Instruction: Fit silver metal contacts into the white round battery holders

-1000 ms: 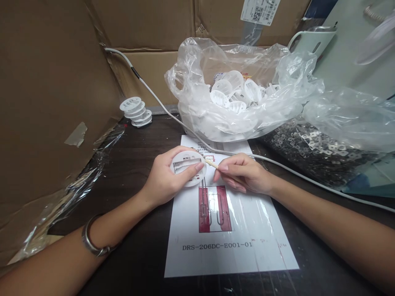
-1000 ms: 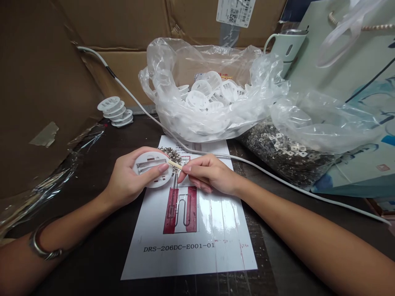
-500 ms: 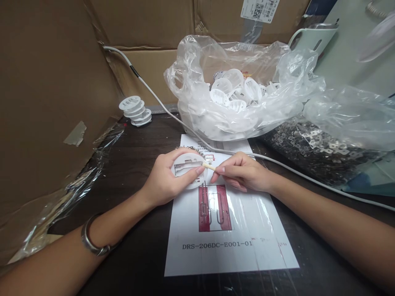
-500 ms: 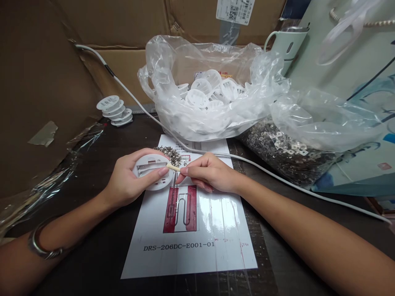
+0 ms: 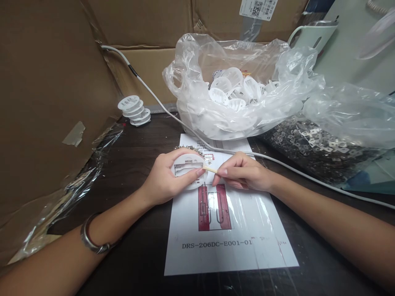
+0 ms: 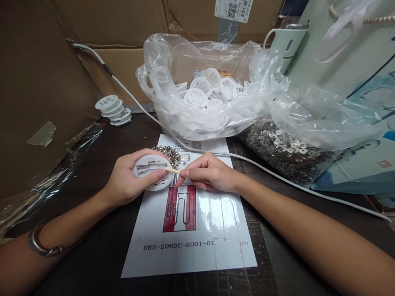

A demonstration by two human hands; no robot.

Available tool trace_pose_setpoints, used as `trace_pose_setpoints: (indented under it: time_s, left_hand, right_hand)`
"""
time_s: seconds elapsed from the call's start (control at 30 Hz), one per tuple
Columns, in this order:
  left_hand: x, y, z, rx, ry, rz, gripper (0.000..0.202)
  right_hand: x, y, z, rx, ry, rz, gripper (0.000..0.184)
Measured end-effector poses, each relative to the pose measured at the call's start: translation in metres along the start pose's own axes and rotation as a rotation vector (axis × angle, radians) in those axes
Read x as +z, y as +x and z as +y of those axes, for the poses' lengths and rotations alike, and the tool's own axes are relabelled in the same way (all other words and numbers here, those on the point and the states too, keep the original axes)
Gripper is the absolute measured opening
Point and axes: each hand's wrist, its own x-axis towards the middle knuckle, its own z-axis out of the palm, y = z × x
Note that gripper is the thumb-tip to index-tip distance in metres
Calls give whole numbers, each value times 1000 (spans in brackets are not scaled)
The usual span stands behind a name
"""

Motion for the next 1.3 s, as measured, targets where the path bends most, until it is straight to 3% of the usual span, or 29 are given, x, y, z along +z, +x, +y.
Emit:
trace_pose_setpoints:
  time_s: [0.17, 0.57, 1.07, 1.3]
  left_hand:
    - [0, 0, 0, 11, -7, -52, 19]
    - [-3, 1, -1, -2, -32, -103, 22]
    - [0, 2, -1, -36, -85, -79, 16]
    - [1, 3, -2, -109, -157, -54, 25]
  right_hand:
    - [2, 1, -5, 36, -52, -7, 27]
    - [2, 3, -5, -25, -107, 23, 27]
    - [4, 4, -3, -15, -118, 62, 29]
    - [3, 5, -2, -26, -87, 100, 28]
